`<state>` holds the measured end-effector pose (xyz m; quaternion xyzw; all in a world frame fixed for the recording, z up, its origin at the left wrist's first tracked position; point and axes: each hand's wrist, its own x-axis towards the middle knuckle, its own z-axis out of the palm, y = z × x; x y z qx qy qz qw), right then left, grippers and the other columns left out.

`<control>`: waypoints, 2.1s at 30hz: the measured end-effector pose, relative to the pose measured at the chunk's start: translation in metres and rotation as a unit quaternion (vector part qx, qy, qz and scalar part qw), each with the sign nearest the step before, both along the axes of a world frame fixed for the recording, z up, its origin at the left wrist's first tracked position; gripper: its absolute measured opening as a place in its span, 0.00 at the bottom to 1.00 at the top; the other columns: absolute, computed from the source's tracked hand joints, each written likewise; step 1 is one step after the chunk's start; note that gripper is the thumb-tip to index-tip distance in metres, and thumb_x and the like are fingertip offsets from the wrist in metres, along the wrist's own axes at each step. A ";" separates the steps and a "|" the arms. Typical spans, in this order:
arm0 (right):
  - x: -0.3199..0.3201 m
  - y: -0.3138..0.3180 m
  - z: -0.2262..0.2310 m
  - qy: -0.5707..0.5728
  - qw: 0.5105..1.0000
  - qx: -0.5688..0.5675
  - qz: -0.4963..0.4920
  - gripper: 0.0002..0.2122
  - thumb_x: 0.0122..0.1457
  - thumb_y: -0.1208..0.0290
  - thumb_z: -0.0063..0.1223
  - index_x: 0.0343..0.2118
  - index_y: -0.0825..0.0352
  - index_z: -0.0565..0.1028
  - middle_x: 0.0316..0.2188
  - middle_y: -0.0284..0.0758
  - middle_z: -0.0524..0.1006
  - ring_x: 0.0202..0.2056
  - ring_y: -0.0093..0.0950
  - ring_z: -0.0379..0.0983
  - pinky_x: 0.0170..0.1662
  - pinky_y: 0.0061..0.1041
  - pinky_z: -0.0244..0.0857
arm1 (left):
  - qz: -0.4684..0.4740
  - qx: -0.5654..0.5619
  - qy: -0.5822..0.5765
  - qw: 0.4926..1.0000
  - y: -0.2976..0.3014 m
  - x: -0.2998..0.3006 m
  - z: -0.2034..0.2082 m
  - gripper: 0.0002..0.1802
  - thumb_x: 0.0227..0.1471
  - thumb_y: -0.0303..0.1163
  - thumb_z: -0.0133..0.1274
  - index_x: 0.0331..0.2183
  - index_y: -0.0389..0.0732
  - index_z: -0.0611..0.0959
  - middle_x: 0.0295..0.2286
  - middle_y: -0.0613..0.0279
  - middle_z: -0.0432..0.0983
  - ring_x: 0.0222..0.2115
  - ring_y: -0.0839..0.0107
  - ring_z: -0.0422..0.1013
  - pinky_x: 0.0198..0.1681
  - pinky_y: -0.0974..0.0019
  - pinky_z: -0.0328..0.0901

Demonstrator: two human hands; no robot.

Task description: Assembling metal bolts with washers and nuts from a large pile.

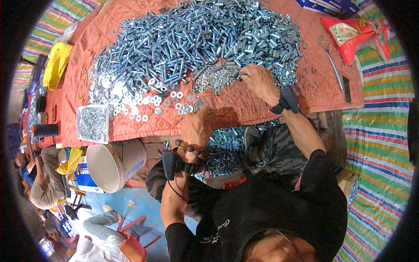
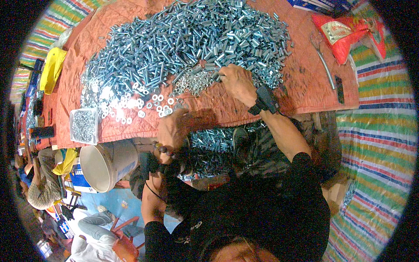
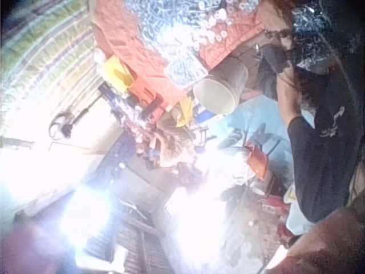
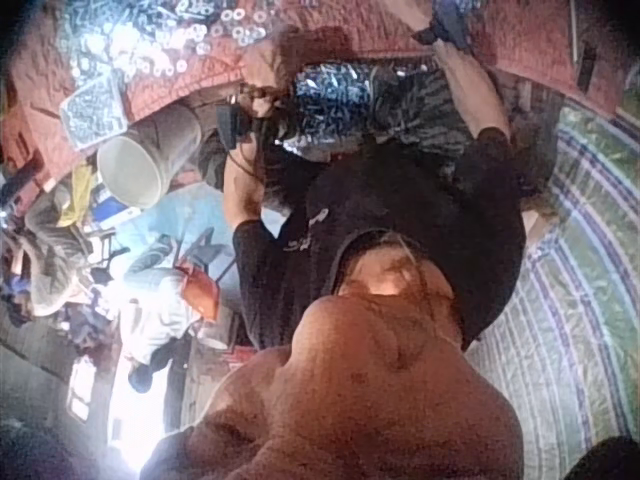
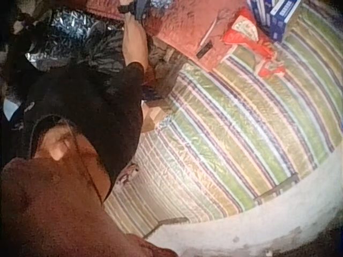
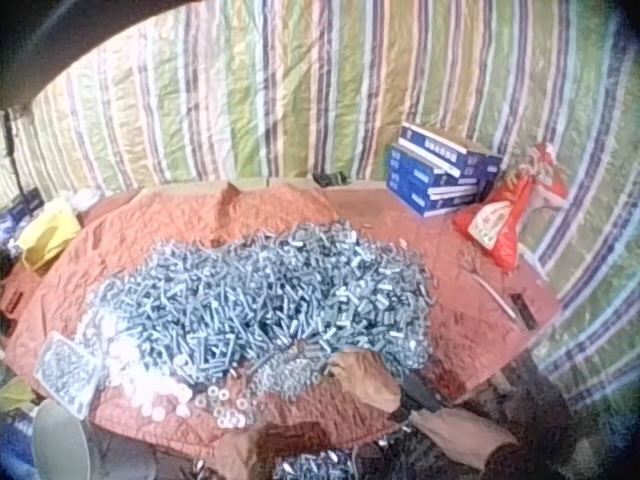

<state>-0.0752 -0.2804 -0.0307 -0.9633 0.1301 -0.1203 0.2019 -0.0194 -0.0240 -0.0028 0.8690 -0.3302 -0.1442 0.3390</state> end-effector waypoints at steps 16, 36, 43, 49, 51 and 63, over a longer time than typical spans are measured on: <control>0.034 0.021 0.003 0.073 0.996 0.001 0.043 0.13 0.51 0.71 0.51 0.40 0.65 0.74 0.29 0.43 0.74 0.33 0.46 0.72 0.35 0.43 0.64 | 0.075 -0.051 -0.141 0.986 -0.003 0.079 -0.027 0.08 0.50 0.30 0.49 0.33 0.42 0.80 0.29 0.46 0.76 0.28 0.46 0.72 0.30 0.51 0.66; 0.046 0.008 0.033 0.054 0.854 0.499 0.134 0.11 0.56 0.67 0.56 0.33 0.73 0.73 0.26 0.31 0.75 0.27 0.18 0.72 0.31 0.20 0.68 | 0.089 -0.126 -0.088 0.984 -0.024 0.053 -0.013 0.10 0.48 0.21 0.54 0.36 0.40 0.79 0.28 0.52 0.78 0.28 0.57 0.77 0.30 0.63 0.70; 0.043 0.022 0.031 0.021 0.725 0.666 0.173 0.15 0.59 0.69 0.53 0.46 0.74 0.73 0.30 0.32 0.76 0.28 0.20 0.74 0.33 0.19 0.68 | 0.078 -0.184 -0.032 0.979 -0.023 0.031 -0.009 0.12 0.49 0.19 0.51 0.38 0.39 0.77 0.26 0.51 0.78 0.26 0.61 0.77 0.28 0.63 0.70; 0.038 0.025 0.043 0.043 0.797 0.576 0.174 0.15 0.57 0.70 0.56 0.45 0.72 0.75 0.28 0.30 0.77 0.27 0.18 0.72 0.33 0.18 0.67 | 0.076 -0.210 -0.086 0.971 -0.020 0.031 -0.005 0.11 0.48 0.19 0.52 0.36 0.39 0.76 0.25 0.51 0.78 0.24 0.58 0.77 0.25 0.61 0.68; 0.038 0.025 0.042 0.040 0.825 0.529 0.194 0.13 0.58 0.70 0.55 0.44 0.71 0.76 0.27 0.30 0.77 0.27 0.18 0.72 0.33 0.18 0.67 | 0.081 -0.212 -0.080 0.971 -0.018 0.030 -0.008 0.12 0.47 0.17 0.52 0.36 0.40 0.76 0.25 0.51 0.78 0.24 0.56 0.77 0.24 0.61 0.68; 0.031 0.030 0.041 0.023 0.866 0.456 0.203 0.10 0.58 0.72 0.55 0.39 0.71 0.78 0.26 0.30 0.78 0.26 0.16 0.71 0.31 0.18 0.66 | 0.082 -0.164 -0.022 0.983 -0.011 0.023 -0.001 0.12 0.44 0.18 0.52 0.35 0.40 0.78 0.26 0.46 0.76 0.25 0.46 0.73 0.24 0.53 0.64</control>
